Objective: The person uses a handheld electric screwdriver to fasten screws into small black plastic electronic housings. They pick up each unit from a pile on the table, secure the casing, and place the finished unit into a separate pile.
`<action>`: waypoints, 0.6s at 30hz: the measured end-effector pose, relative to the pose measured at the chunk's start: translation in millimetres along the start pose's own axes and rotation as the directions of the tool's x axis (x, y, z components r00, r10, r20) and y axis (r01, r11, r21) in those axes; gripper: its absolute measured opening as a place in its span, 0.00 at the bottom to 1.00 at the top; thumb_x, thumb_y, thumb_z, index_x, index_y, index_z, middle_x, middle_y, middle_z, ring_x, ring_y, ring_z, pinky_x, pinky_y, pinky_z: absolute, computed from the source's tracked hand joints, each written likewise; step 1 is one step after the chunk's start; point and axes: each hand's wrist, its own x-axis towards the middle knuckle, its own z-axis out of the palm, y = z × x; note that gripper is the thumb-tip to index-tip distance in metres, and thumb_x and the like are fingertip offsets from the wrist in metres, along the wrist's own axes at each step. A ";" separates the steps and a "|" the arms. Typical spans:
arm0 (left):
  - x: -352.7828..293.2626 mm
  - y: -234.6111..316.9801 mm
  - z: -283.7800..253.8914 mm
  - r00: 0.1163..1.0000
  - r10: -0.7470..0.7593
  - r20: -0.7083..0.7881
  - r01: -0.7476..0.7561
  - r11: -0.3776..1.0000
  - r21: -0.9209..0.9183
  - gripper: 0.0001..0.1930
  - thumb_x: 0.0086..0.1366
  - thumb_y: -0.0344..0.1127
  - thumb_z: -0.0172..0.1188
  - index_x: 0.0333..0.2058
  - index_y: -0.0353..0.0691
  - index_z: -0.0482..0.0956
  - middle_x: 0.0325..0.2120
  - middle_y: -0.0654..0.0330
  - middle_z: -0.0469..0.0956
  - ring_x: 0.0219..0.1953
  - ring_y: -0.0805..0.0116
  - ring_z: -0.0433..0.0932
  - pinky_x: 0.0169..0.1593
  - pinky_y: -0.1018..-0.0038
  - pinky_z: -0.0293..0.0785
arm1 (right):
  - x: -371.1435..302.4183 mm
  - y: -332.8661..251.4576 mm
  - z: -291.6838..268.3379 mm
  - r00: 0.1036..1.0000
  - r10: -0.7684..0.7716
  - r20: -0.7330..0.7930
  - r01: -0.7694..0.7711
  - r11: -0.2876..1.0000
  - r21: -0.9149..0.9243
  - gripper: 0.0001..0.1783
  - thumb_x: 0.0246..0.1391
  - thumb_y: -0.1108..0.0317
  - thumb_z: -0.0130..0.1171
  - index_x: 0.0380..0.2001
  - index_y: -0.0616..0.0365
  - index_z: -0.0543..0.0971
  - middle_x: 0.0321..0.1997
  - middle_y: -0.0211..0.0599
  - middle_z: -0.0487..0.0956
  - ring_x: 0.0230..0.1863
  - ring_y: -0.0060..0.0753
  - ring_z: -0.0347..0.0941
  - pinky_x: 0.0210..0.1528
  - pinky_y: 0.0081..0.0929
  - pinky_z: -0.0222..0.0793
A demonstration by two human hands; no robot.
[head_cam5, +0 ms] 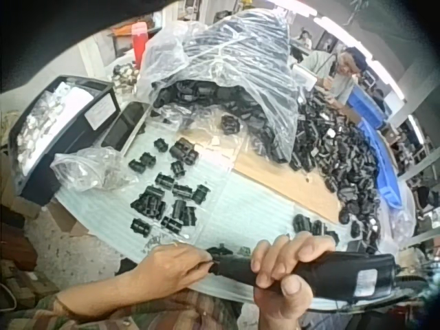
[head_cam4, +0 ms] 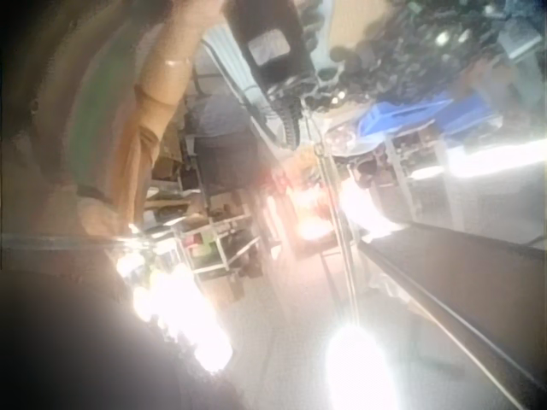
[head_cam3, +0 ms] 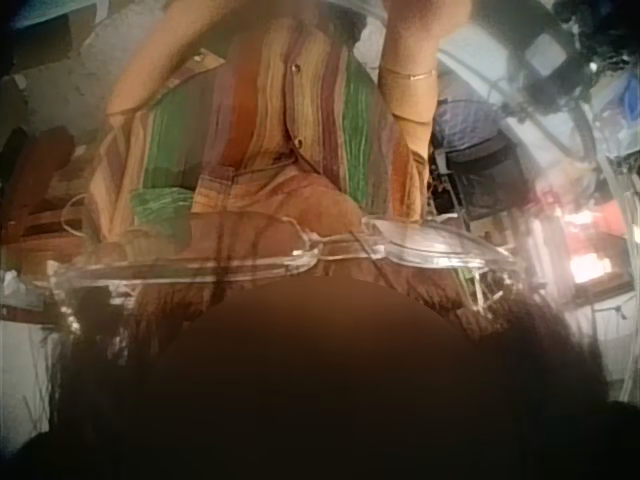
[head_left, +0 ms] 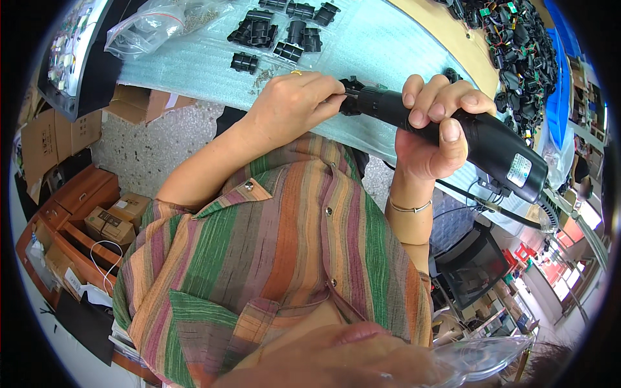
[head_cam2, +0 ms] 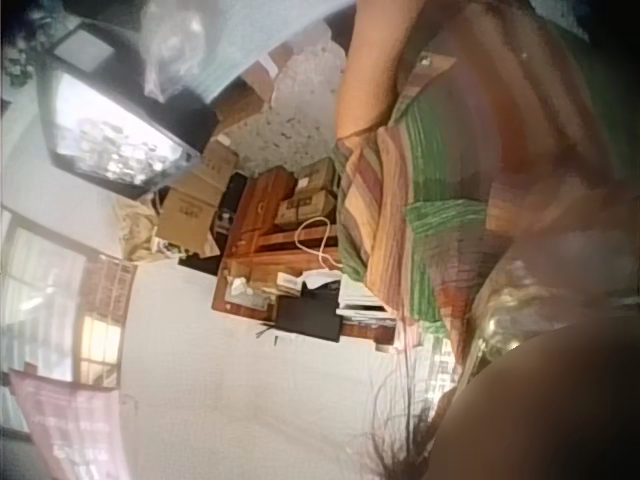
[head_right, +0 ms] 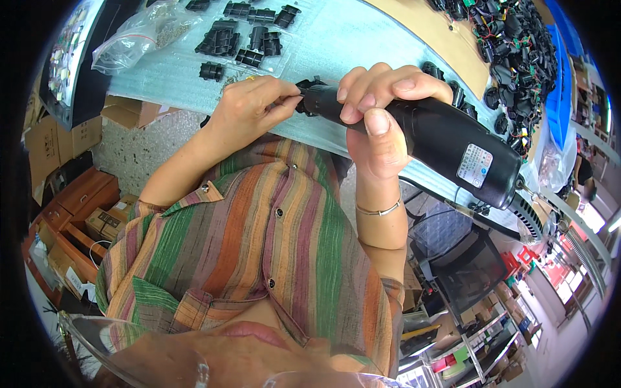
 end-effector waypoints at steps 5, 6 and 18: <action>-1.9 -5.7 2.3 0.999 0.052 -0.014 -0.053 0.997 -0.055 0.08 0.52 0.28 0.67 0.32 0.38 0.80 0.22 0.61 0.78 0.23 0.66 0.77 0.29 0.73 0.73 | 3.2 -2.4 -1.2 0.998 0.038 0.040 -0.039 0.998 0.039 0.18 0.52 0.75 0.60 0.44 0.53 0.66 0.29 0.33 0.69 0.23 0.28 0.66 0.30 0.34 0.66; -3.2 -8.6 2.9 0.998 0.068 -0.005 -0.068 0.996 -0.052 0.09 0.52 0.29 0.68 0.33 0.38 0.80 0.23 0.60 0.78 0.24 0.66 0.77 0.31 0.73 0.73 | 3.2 -3.1 -1.0 0.998 0.053 0.044 -0.054 0.998 0.045 0.18 0.52 0.75 0.60 0.44 0.53 0.66 0.29 0.33 0.69 0.23 0.28 0.66 0.30 0.34 0.66; -12.8 -10.3 9.2 0.996 0.025 0.089 -0.041 0.982 0.184 0.22 0.44 0.37 0.71 0.42 0.46 0.77 0.45 0.65 0.73 0.41 0.60 0.70 0.45 0.66 0.72 | -6.9 9.5 0.3 0.993 0.120 0.009 -0.118 0.988 -0.094 0.20 0.51 0.74 0.62 0.43 0.56 0.65 0.23 0.33 0.68 0.22 0.28 0.67 0.29 0.33 0.68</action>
